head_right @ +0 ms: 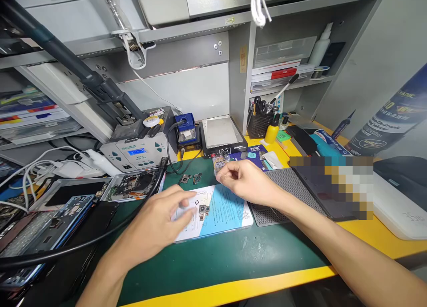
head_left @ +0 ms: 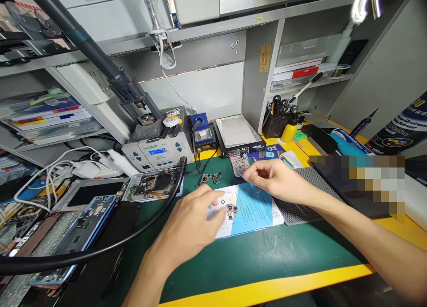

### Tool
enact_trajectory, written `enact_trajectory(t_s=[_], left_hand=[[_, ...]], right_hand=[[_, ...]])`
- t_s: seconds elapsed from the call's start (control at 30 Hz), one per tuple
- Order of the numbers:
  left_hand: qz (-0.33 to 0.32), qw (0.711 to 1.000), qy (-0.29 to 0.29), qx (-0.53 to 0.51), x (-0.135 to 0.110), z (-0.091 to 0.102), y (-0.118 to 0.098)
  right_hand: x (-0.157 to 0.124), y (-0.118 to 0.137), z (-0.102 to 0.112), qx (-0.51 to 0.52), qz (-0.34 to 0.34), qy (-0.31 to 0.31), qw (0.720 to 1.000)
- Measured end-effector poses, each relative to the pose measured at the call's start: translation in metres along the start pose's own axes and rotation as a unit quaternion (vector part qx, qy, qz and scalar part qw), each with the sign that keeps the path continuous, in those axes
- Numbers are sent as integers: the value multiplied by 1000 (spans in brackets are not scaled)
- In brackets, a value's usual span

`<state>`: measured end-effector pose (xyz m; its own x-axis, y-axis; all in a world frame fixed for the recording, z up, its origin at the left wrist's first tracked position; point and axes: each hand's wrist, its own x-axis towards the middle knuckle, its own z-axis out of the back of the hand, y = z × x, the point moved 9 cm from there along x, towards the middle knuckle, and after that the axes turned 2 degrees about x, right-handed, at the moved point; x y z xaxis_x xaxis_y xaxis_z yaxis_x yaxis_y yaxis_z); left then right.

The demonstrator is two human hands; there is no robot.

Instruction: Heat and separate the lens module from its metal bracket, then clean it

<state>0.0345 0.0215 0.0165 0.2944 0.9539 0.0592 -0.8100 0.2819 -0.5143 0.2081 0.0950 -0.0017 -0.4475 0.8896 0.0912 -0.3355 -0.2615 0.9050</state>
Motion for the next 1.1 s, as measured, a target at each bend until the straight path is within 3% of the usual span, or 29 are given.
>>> enact_trajectory(t_s=[0.13,0.3,0.43,0.8,1.1], left_hand=[[27,998,-51,21,2,24,12],[0,994,41,101,10,-3,0],[-6,990,47,133,15,-13,-4],[4,997,46,66,28,-17,5],[11,998,50,37,22,-14,6]], right_hand=[[1,-3,1,4,-6,-4,1000],[0,-4,1,-5,-1,-2,1000],[0,-5,0,-3,-2,-5,1000],[0,-5,-2,-1,-3,4,1000],[0,-4,-2,-4,-4,-1,1000]])
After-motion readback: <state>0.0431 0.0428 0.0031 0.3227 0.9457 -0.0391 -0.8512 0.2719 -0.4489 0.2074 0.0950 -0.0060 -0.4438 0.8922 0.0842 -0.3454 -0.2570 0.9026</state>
